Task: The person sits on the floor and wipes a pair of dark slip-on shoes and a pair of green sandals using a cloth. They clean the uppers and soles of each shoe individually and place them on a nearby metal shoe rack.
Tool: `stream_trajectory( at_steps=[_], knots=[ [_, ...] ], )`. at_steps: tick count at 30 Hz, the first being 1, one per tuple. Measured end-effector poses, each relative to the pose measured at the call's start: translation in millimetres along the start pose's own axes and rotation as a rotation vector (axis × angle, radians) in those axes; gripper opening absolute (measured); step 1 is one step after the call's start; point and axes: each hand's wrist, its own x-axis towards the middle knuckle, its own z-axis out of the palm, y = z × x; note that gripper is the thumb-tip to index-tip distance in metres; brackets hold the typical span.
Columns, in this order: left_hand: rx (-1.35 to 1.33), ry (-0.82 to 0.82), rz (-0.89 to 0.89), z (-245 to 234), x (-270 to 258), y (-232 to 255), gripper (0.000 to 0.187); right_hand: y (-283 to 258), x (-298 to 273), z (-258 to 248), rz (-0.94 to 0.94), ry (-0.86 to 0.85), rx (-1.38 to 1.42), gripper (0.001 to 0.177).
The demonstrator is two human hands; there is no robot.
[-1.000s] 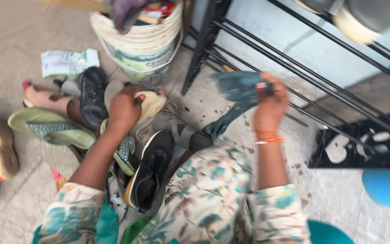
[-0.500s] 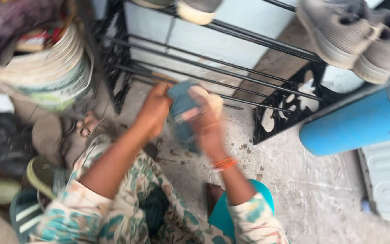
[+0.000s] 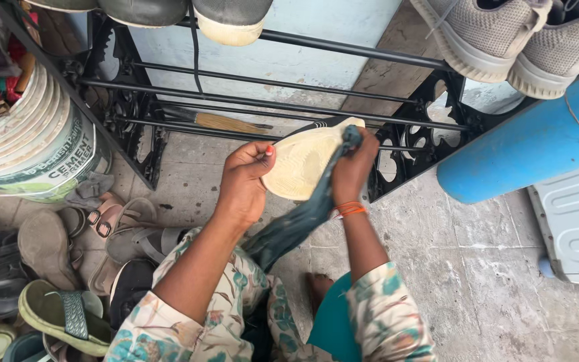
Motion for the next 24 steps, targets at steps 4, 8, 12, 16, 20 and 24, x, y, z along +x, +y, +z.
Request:
stream_trajectory(
  at_steps=[4, 8, 12, 16, 20, 24],
  knots=[
    [0.003, 0.034, 0.013, -8, 9, -4, 0.009, -25, -30, 6, -0.145, -0.096, 0.121, 0.034],
    [0.049, 0.120, -0.094, -14, 10, -16, 0.021, -100, -91, 1, -0.098, -0.425, 0.280, 0.051],
    [0.084, 0.021, -0.005, -5, 11, -40, 0.012, -95, -63, -1, -0.347, -0.129, -0.056, 0.051],
    [0.013, 0.037, 0.028, 3, 4, -47, 0.007, -44, -47, -2, -0.220, 0.030, -0.107, 0.057],
    [0.016, -0.012, 0.074, 7, -7, -43, 0.008, 31, -5, -5, 0.209, 0.013, -0.044, 0.037],
    [-0.026, 0.109, 0.037, 10, -4, -28, 0.008, -14, -37, -3, -0.022, 0.014, 0.178, 0.040]
  ],
)
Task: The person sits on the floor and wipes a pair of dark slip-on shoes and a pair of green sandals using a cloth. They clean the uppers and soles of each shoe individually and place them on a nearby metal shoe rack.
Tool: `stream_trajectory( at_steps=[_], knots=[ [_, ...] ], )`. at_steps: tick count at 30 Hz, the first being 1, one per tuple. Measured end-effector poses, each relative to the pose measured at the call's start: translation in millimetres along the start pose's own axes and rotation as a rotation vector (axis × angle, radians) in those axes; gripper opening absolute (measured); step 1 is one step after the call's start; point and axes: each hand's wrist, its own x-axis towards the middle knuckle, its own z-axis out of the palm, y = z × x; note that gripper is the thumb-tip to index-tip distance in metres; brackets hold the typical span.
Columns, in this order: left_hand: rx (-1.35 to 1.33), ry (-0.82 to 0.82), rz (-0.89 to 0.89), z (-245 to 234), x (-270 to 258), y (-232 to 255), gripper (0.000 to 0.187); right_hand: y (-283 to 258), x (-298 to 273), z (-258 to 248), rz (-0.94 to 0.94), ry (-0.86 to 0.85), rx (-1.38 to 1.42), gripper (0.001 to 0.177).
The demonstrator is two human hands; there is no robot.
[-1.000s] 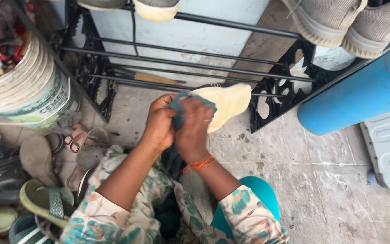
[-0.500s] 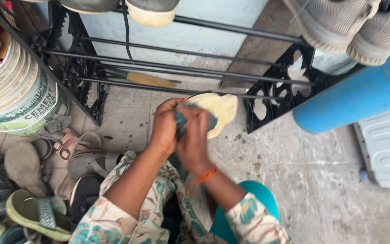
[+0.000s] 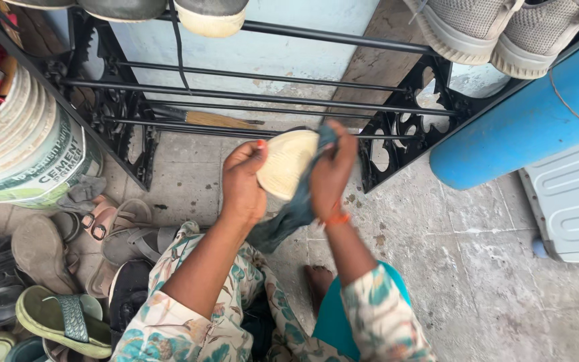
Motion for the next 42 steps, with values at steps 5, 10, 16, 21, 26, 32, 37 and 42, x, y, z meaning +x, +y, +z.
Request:
stream_trajectory(
  at_steps=[5, 10, 16, 21, 26, 32, 37, 42],
  knots=[
    [0.162, -0.143, -0.026, -16, -7, -21, 0.020, -84, -45, 9, -0.247, -0.205, -0.135, 0.060],
    [0.311, -0.112, -0.043, 0, -22, -35, 0.011, -24, 10, -13, 0.005, -0.020, -0.168, 0.050],
    [0.118, -0.162, 0.006, -3, -18, 13, 0.011, -11, 20, -19, 0.533, 0.026, 0.557, 0.041],
    [0.012, -0.124, -0.014, -16, -6, 28, 0.009, -75, -40, -6, -0.233, -0.336, 0.084, 0.043],
    [0.046, -0.242, -0.093, -2, -28, 38, 0.015, 34, 16, -17, -0.186, 0.052, -0.075, 0.047],
    [0.128, -0.018, -0.102, 2, -27, 67, 0.017, 43, 14, -30, 0.393, -0.037, 0.386, 0.038],
    [0.121, -0.172, -0.047, -12, -16, 49, 0.013, -75, -39, -17, -0.188, -0.363, 0.151, 0.062],
    [0.149, -0.212, -0.109, -10, -22, 36, 0.012, -12, -2, -16, -0.101, -0.104, 0.001, 0.046]
  ],
)
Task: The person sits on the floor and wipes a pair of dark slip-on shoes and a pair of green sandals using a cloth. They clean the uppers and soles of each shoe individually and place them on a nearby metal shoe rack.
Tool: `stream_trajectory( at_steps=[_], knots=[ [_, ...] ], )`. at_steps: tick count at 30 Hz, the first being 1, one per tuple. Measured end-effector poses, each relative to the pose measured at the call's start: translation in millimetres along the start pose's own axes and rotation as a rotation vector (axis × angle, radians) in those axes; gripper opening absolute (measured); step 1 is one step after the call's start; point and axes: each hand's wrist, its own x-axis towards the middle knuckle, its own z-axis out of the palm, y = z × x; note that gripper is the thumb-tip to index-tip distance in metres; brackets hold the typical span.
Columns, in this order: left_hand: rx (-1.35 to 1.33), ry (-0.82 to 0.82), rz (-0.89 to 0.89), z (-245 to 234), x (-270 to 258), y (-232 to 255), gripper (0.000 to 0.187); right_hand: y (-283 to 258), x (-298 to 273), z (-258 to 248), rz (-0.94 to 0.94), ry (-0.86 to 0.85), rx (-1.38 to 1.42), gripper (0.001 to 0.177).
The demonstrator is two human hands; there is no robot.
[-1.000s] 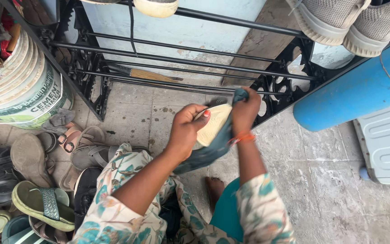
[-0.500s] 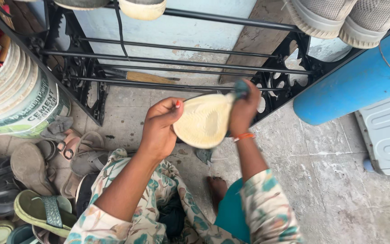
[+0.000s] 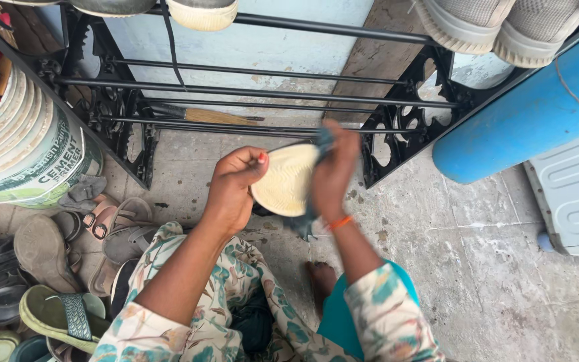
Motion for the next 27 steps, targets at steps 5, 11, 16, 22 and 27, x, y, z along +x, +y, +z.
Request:
stream_trajectory(
  at_steps=[5, 11, 16, 22, 27],
  knots=[
    [-0.022, -0.083, 0.009, -7, -7, 19, 0.013, 93, 21, -33, 0.528, -0.109, 0.333, 0.038],
    [0.553, -0.276, -0.103, -33, -7, 58, 0.016, 48, 40, -57, 0.495, -0.059, 0.732, 0.044],
    [0.943, -0.368, 0.032, -19, -1, 31, 0.013, 24, 17, -33, 0.141, -0.467, 0.428, 0.034],
    [1.324, -0.448, 0.321, -7, -5, 44, 0.016, 29, -10, -8, 0.678, -1.122, 0.239, 0.055],
    [1.365, -0.349, 0.453, -20, 7, 53, 0.016, 10, -25, -1, 0.400, -1.189, 0.374, 0.066]
  ],
)
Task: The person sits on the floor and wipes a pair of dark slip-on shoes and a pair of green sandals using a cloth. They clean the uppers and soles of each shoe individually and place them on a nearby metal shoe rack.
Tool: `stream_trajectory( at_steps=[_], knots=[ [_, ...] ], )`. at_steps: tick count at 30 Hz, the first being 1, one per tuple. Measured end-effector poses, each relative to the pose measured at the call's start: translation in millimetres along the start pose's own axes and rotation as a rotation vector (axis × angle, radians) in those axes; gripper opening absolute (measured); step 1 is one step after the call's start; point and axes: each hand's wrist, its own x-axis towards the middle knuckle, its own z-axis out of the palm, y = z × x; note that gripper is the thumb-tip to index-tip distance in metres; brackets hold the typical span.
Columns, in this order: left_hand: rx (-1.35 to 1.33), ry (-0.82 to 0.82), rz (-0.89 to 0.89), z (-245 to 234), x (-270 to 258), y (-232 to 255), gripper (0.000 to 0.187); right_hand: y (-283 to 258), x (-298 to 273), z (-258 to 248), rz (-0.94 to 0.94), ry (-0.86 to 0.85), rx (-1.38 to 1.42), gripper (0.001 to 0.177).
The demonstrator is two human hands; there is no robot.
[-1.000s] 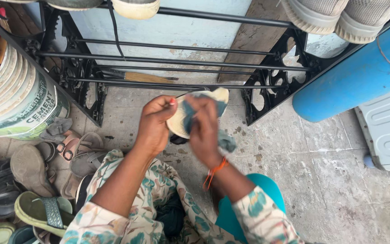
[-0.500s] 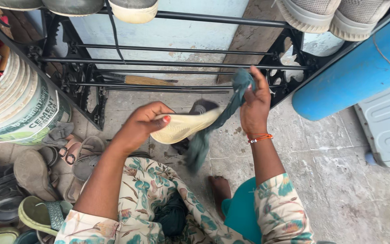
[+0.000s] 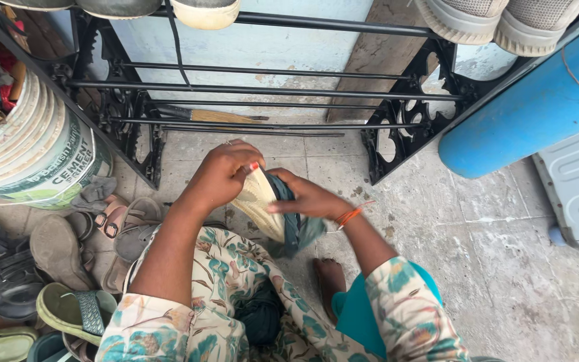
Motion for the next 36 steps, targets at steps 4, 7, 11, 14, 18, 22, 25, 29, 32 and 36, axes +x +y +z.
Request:
stream_trajectory(
  at_steps=[4, 7, 11, 14, 18, 22, 25, 29, 32, 36],
  knots=[
    [0.180, 0.232, -0.139, 22, 0, -10, 0.018, 0, 9, 13, -0.105, 0.176, -0.113, 0.048],
    [0.247, 0.563, -0.203, 64, -3, -3, 0.065, -13, 12, 9, -0.108, 0.484, -0.264, 0.041],
    [-0.777, 0.389, -0.324, 102, 6, 12, 0.064, -47, 8, 18, -0.280, 0.773, -0.556, 0.045],
    [-1.018, 0.458, -0.511, 80, 1, 8, 0.060, -72, 1, 31, -0.435, 0.671, -0.548, 0.052],
    [-1.136, 0.478, -0.361, 63, 6, -7, 0.057, -87, -2, 37, -0.450, 0.634, -0.460, 0.048],
    [-0.843, 0.485, -0.406, 78, 12, -17, 0.058, -70, 3, 17, -0.309, 0.875, -0.701, 0.051],
    [-0.684, 0.501, -0.460, 82, 12, -13, 0.060, -54, 18, -10, -0.211, 1.147, -0.682, 0.044],
    [-0.628, 0.581, -0.468, 82, 18, 0, 0.062, -56, 23, -13, -0.221, 1.177, -0.512, 0.037],
    [-0.623, 0.664, -0.480, 73, 16, -5, 0.062, -71, 29, 29, -0.427, 0.952, -0.458, 0.047],
    [-0.953, 0.726, -0.555, 76, 5, -19, 0.060, -81, 36, 44, -0.458, 0.696, -0.412, 0.051]
  ],
)
